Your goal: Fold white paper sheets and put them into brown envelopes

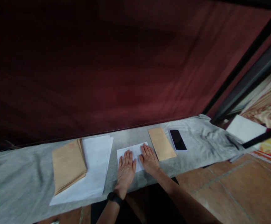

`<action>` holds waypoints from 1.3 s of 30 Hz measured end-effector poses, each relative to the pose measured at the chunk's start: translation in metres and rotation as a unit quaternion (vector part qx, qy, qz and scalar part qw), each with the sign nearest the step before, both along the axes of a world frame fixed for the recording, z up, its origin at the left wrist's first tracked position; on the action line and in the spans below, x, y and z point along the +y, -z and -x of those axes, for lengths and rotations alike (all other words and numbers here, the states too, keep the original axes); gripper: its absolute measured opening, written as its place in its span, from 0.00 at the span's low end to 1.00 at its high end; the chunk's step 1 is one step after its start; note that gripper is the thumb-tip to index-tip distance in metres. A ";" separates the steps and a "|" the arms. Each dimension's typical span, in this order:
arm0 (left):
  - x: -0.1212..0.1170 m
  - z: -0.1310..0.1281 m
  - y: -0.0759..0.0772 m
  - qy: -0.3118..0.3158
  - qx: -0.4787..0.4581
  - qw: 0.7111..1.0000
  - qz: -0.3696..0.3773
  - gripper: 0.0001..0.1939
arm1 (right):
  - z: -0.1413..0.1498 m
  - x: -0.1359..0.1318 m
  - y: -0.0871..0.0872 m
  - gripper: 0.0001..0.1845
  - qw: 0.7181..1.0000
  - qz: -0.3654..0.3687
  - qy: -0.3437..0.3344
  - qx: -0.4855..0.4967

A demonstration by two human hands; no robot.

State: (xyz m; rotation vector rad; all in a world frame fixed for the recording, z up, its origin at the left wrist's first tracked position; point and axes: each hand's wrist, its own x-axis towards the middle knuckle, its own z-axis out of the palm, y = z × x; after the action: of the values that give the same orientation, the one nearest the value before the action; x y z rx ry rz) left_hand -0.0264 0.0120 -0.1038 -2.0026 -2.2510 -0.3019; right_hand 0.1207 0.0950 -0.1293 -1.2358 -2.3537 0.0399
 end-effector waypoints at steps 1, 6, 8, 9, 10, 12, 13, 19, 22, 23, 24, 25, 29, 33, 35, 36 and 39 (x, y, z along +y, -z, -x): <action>0.004 -0.003 -0.001 0.002 -0.004 1.000 0.000 0.29 | 0.000 0.000 0.000 0.30 1.000 -0.002 0.002 -0.001; 0.022 -0.010 -0.001 0.001 -0.010 1.000 0.011 0.29 | 0.002 0.000 0.000 0.29 1.000 -0.014 0.007 -0.008; 0.021 -0.007 0.000 -0.012 -0.004 1.000 0.011 0.29 | 0.002 0.000 0.001 0.30 1.000 -0.020 0.008 -0.010; 0.019 -0.004 0.001 -0.015 -0.002 1.000 0.010 0.30 | 0.002 0.000 0.002 0.30 1.000 -0.023 0.009 -0.010; 0.015 0.000 0.002 -0.017 0.001 1.000 0.008 0.30 | 0.001 0.000 0.003 0.30 1.000 -0.026 0.009 -0.010; 0.006 0.008 0.004 -0.025 0.004 1.000 0.003 0.31 | 0.001 0.000 0.003 0.30 0.999 -0.030 0.009 -0.009; 0.002 0.013 0.005 -0.030 0.006 1.000 0.001 0.31 | 0.001 0.000 0.003 0.30 0.999 -0.031 0.010 -0.008; -0.012 0.025 0.008 -0.042 0.021 0.999 -0.010 0.30 | 0.007 -0.005 -0.009 0.30 1.000 -0.007 0.008 -0.012; -0.011 0.024 0.007 -0.042 0.029 0.999 -0.010 0.30 | 0.011 -0.017 -0.013 0.28 0.999 -0.007 -0.049 -0.008; -0.011 0.023 0.007 -0.041 0.031 0.999 -0.009 0.30 | 0.011 -0.022 -0.013 0.28 0.998 -0.009 -0.068 -0.004; -0.011 0.023 0.007 -0.040 0.033 0.999 -0.008 0.30 | 0.010 -0.027 -0.013 0.27 0.997 -0.012 -0.080 0.000; -0.011 0.023 0.007 -0.040 0.034 0.999 -0.007 0.29 | 0.008 -0.032 -0.012 0.27 0.996 -0.015 -0.086 0.004; -0.012 0.022 0.005 -0.043 0.032 0.999 -0.003 0.29 | -0.006 -0.042 -0.008 0.29 0.997 -0.030 -0.075 0.002; -0.011 0.021 0.004 -0.046 0.022 0.999 -0.008 0.30 | -0.021 -0.044 -0.008 0.30 0.999 -0.036 -0.041 -0.002; -0.013 0.021 0.004 -0.047 0.014 0.999 -0.018 0.31 | -0.027 -0.045 -0.009 0.31 0.999 -0.037 -0.030 -0.004; -0.014 0.022 0.005 -0.048 0.011 0.998 -0.026 0.31 | -0.029 -0.046 -0.009 0.31 0.999 -0.039 -0.027 -0.005; -0.020 0.028 0.011 -0.050 0.005 0.997 -0.050 0.32 | -0.034 -0.048 -0.010 0.33 0.999 -0.046 -0.020 -0.003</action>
State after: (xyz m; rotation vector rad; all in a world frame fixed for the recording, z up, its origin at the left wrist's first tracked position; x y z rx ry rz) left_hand -0.0542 -0.0083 -0.1147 -1.8324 -2.2714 -0.3851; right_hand 0.1546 0.0475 -0.1189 -1.1459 -2.3585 -0.0584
